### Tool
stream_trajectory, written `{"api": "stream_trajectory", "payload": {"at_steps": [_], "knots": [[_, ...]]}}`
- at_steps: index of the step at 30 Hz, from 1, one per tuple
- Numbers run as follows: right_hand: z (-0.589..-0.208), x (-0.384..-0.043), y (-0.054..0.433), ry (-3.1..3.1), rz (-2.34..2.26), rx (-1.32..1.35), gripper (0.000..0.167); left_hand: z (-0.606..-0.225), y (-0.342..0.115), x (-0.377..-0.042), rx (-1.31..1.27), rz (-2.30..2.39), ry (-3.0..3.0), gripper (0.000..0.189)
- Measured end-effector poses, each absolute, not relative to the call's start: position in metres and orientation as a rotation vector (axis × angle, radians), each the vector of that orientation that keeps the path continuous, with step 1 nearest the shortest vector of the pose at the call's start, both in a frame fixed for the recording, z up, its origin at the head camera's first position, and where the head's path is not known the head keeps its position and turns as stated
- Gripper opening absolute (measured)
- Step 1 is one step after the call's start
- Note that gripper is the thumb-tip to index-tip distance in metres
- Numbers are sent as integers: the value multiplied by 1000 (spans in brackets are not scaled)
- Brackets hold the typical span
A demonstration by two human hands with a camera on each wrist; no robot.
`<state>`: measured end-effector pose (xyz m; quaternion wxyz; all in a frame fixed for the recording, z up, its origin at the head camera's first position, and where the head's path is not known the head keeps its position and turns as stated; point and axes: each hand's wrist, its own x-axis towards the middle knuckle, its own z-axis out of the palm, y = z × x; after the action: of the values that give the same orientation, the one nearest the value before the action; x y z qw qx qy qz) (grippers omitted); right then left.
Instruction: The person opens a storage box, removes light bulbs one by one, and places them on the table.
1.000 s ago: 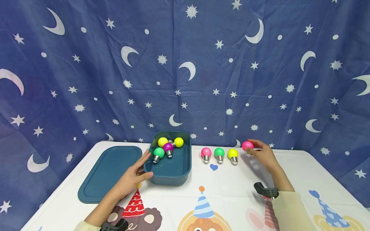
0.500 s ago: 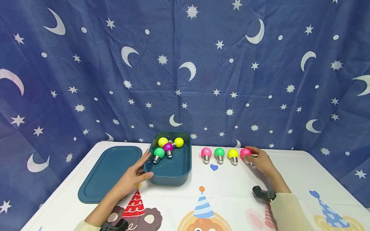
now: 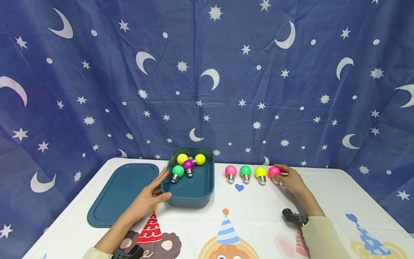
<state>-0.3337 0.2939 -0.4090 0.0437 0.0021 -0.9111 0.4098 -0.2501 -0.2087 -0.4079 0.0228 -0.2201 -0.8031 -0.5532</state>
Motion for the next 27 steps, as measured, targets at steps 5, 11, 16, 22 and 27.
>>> {"api": "stream_trajectory", "payload": {"at_steps": [5, 11, 16, 22, 27], "knots": [[-408, -333, 294, -2783, 1271, 0, 59, -408, -209, -251, -675, -1716, -2494, 73], [-407, -333, 294, -2790, 1262, -5, 60, -408, -209, -251, -666, -1713, -2494, 73], [-408, -333, 294, -2786, 1281, -23, 61, -408, -209, -252, -671, -1715, -2493, 74], [-408, -332, 295, -2794, 1275, -37, 62, -408, -209, -252, -671, -1715, -2498, 74], [-408, -332, 295, -2794, 1273, -45, 62, -409, -210, -251, -667, -1717, -2498, 74]]}}
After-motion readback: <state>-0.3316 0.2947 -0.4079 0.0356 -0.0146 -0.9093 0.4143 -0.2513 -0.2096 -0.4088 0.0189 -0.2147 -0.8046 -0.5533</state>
